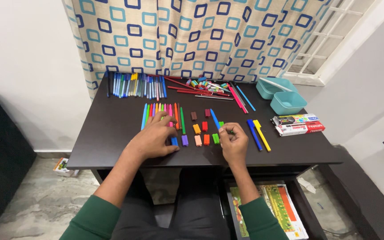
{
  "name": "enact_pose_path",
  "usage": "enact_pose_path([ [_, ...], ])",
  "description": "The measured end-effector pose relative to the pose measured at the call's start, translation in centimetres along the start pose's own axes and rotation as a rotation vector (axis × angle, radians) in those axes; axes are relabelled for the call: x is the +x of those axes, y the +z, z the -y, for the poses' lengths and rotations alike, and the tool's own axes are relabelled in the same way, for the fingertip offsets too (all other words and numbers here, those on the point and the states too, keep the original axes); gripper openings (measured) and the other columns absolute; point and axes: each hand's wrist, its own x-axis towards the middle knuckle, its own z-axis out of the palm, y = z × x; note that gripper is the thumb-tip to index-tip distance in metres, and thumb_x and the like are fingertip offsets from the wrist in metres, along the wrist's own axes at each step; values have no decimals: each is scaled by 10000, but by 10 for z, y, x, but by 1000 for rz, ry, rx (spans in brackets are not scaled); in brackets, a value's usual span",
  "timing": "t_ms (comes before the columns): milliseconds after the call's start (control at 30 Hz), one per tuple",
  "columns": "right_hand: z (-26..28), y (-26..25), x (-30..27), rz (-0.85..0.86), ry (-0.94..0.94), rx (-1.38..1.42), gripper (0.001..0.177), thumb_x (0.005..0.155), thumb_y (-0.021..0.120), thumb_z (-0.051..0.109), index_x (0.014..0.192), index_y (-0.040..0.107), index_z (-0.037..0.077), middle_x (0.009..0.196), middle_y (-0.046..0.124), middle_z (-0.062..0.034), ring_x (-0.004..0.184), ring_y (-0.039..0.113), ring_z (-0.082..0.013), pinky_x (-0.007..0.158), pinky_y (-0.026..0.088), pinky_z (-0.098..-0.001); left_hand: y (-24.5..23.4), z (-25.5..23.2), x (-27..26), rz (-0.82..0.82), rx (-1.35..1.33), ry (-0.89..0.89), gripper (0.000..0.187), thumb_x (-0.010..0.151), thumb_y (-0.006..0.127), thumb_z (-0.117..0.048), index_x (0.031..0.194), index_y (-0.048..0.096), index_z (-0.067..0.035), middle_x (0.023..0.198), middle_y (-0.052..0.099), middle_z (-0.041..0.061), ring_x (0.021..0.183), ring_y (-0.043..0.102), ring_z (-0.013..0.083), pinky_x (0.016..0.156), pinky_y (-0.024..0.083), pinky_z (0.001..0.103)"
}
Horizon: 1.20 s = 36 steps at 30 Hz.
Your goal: The person sorts colored pens and markers on a dark table, repeatedly picking up each item, removing its cap, and placing the cap and body in small color-matched piles. The person continues this process across many pens and markers, arranging them into neat rows by color.
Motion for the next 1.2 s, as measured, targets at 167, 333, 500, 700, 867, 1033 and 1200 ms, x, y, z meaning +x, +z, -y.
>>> enact_pose_path([
  [167, -5, -3, 3, -29, 7, 140, 115, 954, 669, 46, 889, 626, -39, 1016, 629, -37, 575, 540, -56, 485, 414, -226, 2, 2, 9, -150, -163, 48, 367, 711, 860, -299, 994, 773, -82, 1302, 631, 125, 1337, 452, 370, 1116, 397, 489],
  [333, -3, -10, 10, -103, 195, 360, 117, 974, 655, 104, 979, 655, -13, 773, 581, -37, 527, 497, -76, 446, 331, -231, 4, 10, 30, -310, -639, -121, 412, 828, 815, -289, 1160, 739, -57, 1180, 731, 103, 1145, 681, 262, 951, 536, 389],
  [500, -1, -12, 12, -63, 178, 407, 143, 993, 651, 117, 976, 639, -25, 796, 659, -71, 549, 507, -68, 459, 351, -228, 22, 18, 49, -313, -1218, -269, 457, 896, 761, -221, 1267, 685, 34, 1104, 754, 150, 947, 763, 204, 827, 606, 309],
  [700, 6, -9, 20, -6, 198, 385, 130, 975, 686, 110, 1006, 658, -14, 800, 687, -92, 575, 517, -58, 474, 386, -217, 41, 30, 52, -351, -1646, -318, 390, 963, 643, -162, 1293, 651, 47, 1137, 753, 161, 996, 757, 227, 887, 610, 331],
  [867, 26, -4, 30, 88, 177, 261, 233, 933, 732, 98, 1127, 726, -31, 823, 688, -53, 587, 526, -48, 515, 410, -207, 46, 39, 50, -401, -1692, -398, 365, 1034, 555, -243, 1250, 668, 28, 1082, 754, 169, 903, 743, 193, 827, 607, 321],
  [1033, 52, 7, 28, 205, 112, 32, 241, 914, 764, 114, 1122, 787, -5, 806, 674, -28, 587, 524, -41, 517, 398, -210, 53, 40, 52, -449, -1535, -496, 421, 1081, 479, -349, 1112, 698, 10, 944, 773, 138, 712, 695, 119, 666, 571, 279],
  [1200, 68, 19, 28, 281, 5, -97, 209, 916, 762, 112, 1095, 798, 11, 880, 695, -3, 694, 581, -32, 566, 423, -201, 56, 35, 53, -476, -1503, -518, 426, 1080, 469, -372, 1103, 705, -18, 889, 759, 109, 676, 679, 102, 603, 537, 246],
])
